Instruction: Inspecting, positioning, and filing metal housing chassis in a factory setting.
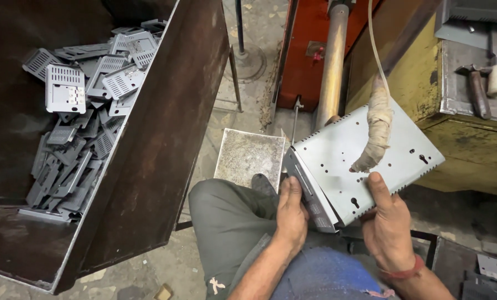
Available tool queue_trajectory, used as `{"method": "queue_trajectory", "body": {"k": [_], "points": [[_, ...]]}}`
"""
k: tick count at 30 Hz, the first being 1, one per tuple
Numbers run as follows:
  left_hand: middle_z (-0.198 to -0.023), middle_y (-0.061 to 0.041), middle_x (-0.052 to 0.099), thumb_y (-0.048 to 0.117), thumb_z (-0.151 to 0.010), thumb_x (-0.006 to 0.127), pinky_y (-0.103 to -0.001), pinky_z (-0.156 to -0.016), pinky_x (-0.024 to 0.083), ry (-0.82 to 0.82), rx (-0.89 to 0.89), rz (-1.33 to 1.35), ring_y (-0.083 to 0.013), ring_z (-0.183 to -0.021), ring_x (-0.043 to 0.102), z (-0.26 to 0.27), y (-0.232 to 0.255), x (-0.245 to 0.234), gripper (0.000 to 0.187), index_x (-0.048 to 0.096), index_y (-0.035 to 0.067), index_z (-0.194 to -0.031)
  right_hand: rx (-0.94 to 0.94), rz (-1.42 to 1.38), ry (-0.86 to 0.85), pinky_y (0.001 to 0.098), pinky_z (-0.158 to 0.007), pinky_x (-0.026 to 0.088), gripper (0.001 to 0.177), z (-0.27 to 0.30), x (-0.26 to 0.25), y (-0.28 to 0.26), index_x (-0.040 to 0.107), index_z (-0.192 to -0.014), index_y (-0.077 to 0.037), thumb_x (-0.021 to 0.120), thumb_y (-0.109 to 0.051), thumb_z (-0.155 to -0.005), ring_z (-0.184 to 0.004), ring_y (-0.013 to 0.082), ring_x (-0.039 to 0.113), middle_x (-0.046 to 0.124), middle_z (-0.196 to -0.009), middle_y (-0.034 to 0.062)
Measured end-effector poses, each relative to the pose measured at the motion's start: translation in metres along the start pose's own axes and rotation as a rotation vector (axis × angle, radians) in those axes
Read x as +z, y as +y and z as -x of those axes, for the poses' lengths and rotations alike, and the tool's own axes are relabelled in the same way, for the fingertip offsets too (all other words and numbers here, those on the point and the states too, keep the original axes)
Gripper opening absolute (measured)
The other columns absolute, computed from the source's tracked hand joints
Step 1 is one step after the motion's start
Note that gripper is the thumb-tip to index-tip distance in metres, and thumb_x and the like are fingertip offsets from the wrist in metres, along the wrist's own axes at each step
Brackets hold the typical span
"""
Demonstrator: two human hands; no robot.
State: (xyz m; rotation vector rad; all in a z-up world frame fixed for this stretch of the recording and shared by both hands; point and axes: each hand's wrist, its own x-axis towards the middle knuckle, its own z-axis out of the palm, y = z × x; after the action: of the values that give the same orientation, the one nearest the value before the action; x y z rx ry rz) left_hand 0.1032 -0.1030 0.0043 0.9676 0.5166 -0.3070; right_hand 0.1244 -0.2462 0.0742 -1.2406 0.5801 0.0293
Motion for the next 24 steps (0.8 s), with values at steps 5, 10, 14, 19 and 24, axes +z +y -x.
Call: {"method": "queue_trajectory", "body": {"k": [5, 10, 14, 19, 24], "points": [[-0.161, -0.019, 0.035, 0.058, -0.097, 0.037, -0.054, -0.124, 0.027, -0.091, 0.126, 0.209, -0.0328, -0.152, 0.032, -0.004, -0.006, 0.0, 0.073, 0.034, 0.01, -0.151, -0.018, 0.036, -0.002, 0.0318, -0.089, 0.047, 0.058, 0.006, 0.003, -0.004, 0.051, -0.132, 0.012, 0.062, -0.031, -0.094, -0.103, 0.0215, 0.06, 0.061, -0.121, 0.0173], [-0.132, -0.013, 0.054, 0.055, -0.097, 0.042, -0.047, -0.116, 0.039, -0.079, 0.155, 0.271, -0.0256, -0.13, 0.051, -0.009, -0.009, 0.0, 0.056, 0.049, 0.009, -0.128, 0.026, 0.102, 0.014, 0.0366, -0.093, 0.045, 0.055, 0.015, 0.012, -0.016, 0.049, -0.133, 0.013, 0.058, -0.025, -0.095, -0.109, 0.0251, 0.057, 0.059, -0.123, 0.0206], [-0.124, -0.012, 0.057, 0.049, -0.102, 0.043, -0.04, -0.109, 0.04, -0.062, 0.214, 0.343, -0.0208, -0.119, 0.052, -0.013, -0.013, 0.002, 0.049, 0.052, 0.006, -0.123, 0.035, 0.096, 0.014, 0.032, -0.084, 0.047, 0.053, 0.009, 0.001, -0.004, 0.052, -0.132, 0.013, 0.062, -0.023, -0.095, -0.101, 0.0215, 0.059, 0.061, -0.119, 0.0184], [-0.119, -0.01, 0.059, 0.04, -0.106, 0.043, -0.037, -0.105, 0.043, -0.069, 0.284, 0.364, -0.0173, -0.111, 0.055, -0.018, -0.018, -0.001, 0.042, 0.054, 0.004, -0.124, 0.054, 0.076, 0.039, 0.0274, -0.088, 0.049, 0.046, 0.014, 0.005, -0.006, 0.055, -0.126, 0.015, 0.062, -0.019, -0.096, -0.102, 0.0196, 0.061, 0.065, -0.12, 0.0197], [-0.124, -0.012, 0.058, 0.036, -0.106, 0.044, -0.036, -0.112, 0.04, -0.044, 0.353, 0.347, -0.0177, -0.118, 0.054, -0.021, -0.017, 0.001, 0.043, 0.054, -0.001, -0.128, 0.069, 0.064, 0.031, 0.0291, -0.092, 0.049, 0.046, 0.019, 0.01, -0.008, 0.056, -0.128, 0.014, 0.061, -0.017, -0.095, -0.106, 0.02, 0.061, 0.065, -0.123, 0.0193]]}}
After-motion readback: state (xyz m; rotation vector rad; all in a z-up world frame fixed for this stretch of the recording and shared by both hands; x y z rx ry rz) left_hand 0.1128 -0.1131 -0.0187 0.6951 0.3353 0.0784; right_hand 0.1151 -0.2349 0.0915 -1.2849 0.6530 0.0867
